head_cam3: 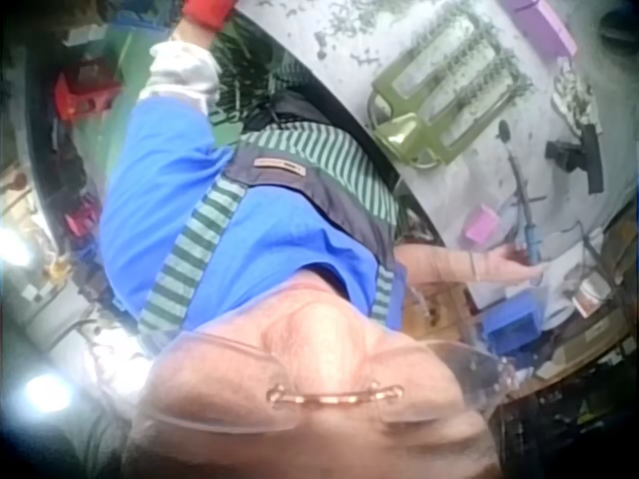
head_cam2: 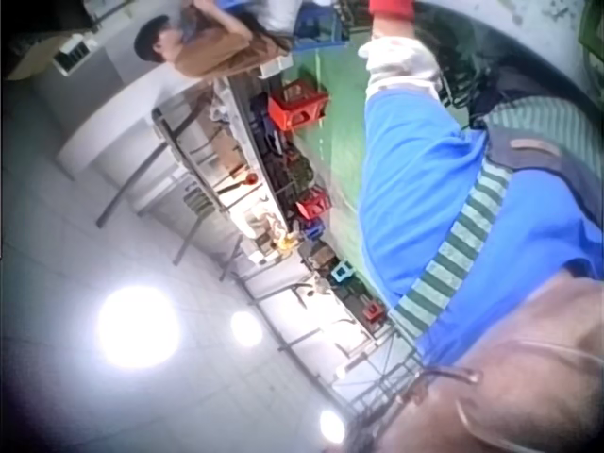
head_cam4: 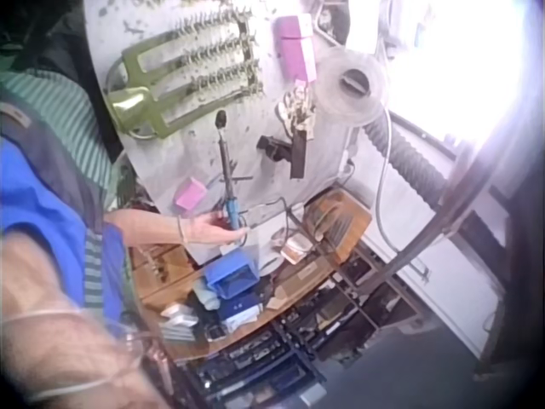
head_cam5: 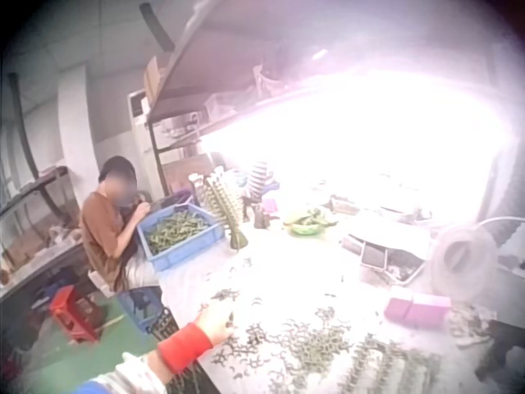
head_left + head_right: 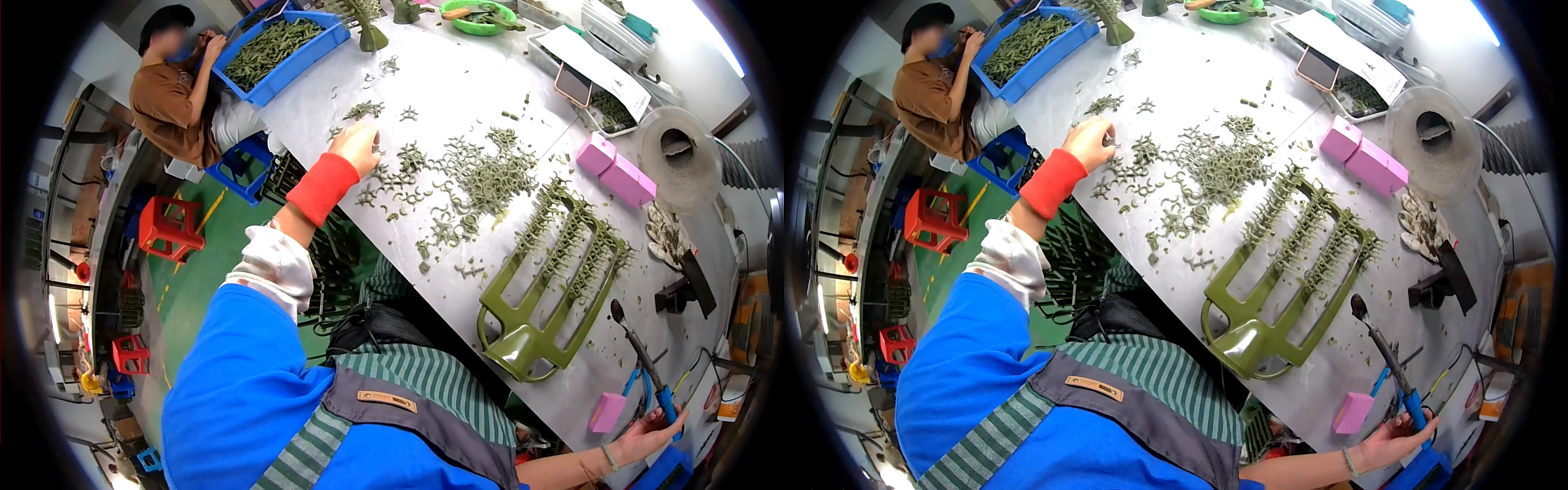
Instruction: The person is assembling small green plastic clusters onto a large green frame by hand. They pick up individual clusters from the table and press them into slots on the frame while using a handheld tool to provide leverage or secure the components.
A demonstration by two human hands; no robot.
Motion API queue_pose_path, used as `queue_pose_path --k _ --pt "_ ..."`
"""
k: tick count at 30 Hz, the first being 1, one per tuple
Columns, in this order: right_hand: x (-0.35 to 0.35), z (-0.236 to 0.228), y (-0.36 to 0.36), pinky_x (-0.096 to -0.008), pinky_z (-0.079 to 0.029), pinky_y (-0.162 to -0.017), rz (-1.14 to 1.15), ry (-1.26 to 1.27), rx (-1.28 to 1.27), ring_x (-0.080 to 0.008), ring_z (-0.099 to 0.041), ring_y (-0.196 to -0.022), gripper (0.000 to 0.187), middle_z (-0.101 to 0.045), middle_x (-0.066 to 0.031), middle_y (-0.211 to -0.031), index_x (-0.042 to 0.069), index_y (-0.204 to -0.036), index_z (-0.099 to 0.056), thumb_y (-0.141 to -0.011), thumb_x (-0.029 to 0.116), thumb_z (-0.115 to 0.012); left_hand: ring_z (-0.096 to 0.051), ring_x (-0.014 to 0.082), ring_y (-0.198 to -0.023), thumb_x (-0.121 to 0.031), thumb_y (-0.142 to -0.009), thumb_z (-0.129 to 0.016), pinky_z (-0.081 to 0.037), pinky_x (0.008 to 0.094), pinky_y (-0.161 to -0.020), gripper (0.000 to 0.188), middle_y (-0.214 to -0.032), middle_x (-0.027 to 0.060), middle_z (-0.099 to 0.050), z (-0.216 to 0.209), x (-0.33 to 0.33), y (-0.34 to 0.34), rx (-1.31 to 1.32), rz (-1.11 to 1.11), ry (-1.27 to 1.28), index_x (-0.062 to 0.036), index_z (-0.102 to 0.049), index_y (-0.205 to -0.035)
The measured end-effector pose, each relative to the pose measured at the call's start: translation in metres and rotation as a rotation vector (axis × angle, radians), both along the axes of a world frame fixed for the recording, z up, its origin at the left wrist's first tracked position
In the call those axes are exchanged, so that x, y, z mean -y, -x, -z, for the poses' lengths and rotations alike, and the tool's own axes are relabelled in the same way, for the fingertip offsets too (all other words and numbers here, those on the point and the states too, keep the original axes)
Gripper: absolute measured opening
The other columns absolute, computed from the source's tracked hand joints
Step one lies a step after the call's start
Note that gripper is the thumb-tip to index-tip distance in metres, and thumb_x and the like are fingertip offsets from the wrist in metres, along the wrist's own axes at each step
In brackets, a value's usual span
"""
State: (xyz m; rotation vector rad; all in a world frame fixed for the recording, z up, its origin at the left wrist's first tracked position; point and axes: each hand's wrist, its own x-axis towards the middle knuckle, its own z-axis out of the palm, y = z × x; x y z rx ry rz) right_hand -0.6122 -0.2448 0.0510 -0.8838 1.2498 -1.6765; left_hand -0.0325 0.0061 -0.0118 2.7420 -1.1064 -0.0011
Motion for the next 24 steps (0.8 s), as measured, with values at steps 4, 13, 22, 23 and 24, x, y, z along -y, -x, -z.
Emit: queue_pose_path --k 4,13,22,23,24 --pt "0.000 0.000 -0.003 -0.0163 -0.040 -0.047 0.039 -0.002 0.008 -0.0060 -0.050 -0.054 0.029 -0.056 -0.0013 -0.069 0.003 -0.088 -0.060 -0.088 0.031 -0.062 -0.063 0.0306 -0.087 -0.012 -0.075 -0.061 -0.050 0.0378 -0.078 0.019 -0.091 0.0137 -0.065 0.001 -0.008 -0.003 0.060 0.032 0.039 -0.0038 -0.064 -0.092" --pt "-0.004 0.000 -0.004 -0.0165 -0.040 -0.048 0.112 -0.020 -0.019 -0.0072 -0.051 -0.056 0.029 -0.057 -0.0017 -0.076 0.003 -0.088 -0.060 -0.088 0.032 -0.062 -0.065 0.0130 -0.082 -0.003 -0.084 -0.059 -0.053 0.0257 -0.075 0.020 -0.093 0.0086 -0.069 -0.023 0.023 0.003 -0.546 0.017 0.446 -0.0001 -0.066 -0.102" --pt "0.000 -0.006 -0.014 -0.0173 -0.043 -0.047 0.009 -0.036 0.025 -0.0080 -0.054 -0.050 0.030 -0.057 -0.0027 -0.065 0.004 -0.080 -0.059 -0.088 0.033 -0.062 -0.064 0.0101 -0.086 -0.005 -0.086 -0.063 -0.052 0.0245 -0.080 0.019 -0.097 0.0074 -0.069 -0.085 0.153 0.171 -0.807 0.685 0.497 -0.0018 -0.067 -0.104" --pt "0.006 0.000 -0.017 -0.0173 -0.043 -0.047 0.020 -0.035 0.020 -0.0080 -0.054 -0.050 0.030 -0.057 -0.0027 -0.065 0.004 -0.080 -0.059 -0.088 0.033 -0.062 -0.064 0.0102 -0.086 -0.006 -0.086 -0.063 -0.052 0.0247 -0.080 0.019 -0.097 0.0073 -0.069 -0.083 0.162 0.186 -0.678 0.775 0.460 -0.0032 -0.067 -0.104" --pt "0.009 0.004 -0.015 -0.0178 -0.043 -0.047 -0.006 -0.028 0.012 -0.0086 -0.055 -0.050 0.030 -0.058 -0.0034 -0.066 0.003 -0.079 -0.059 -0.087 0.032 -0.063 -0.064 0.0108 -0.085 -0.008 -0.085 -0.064 -0.052 0.0251 -0.079 0.020 -0.097 0.0069 -0.069 -0.078 0.176 0.203 -0.702 0.819 0.448 -0.0068 -0.068 -0.105"
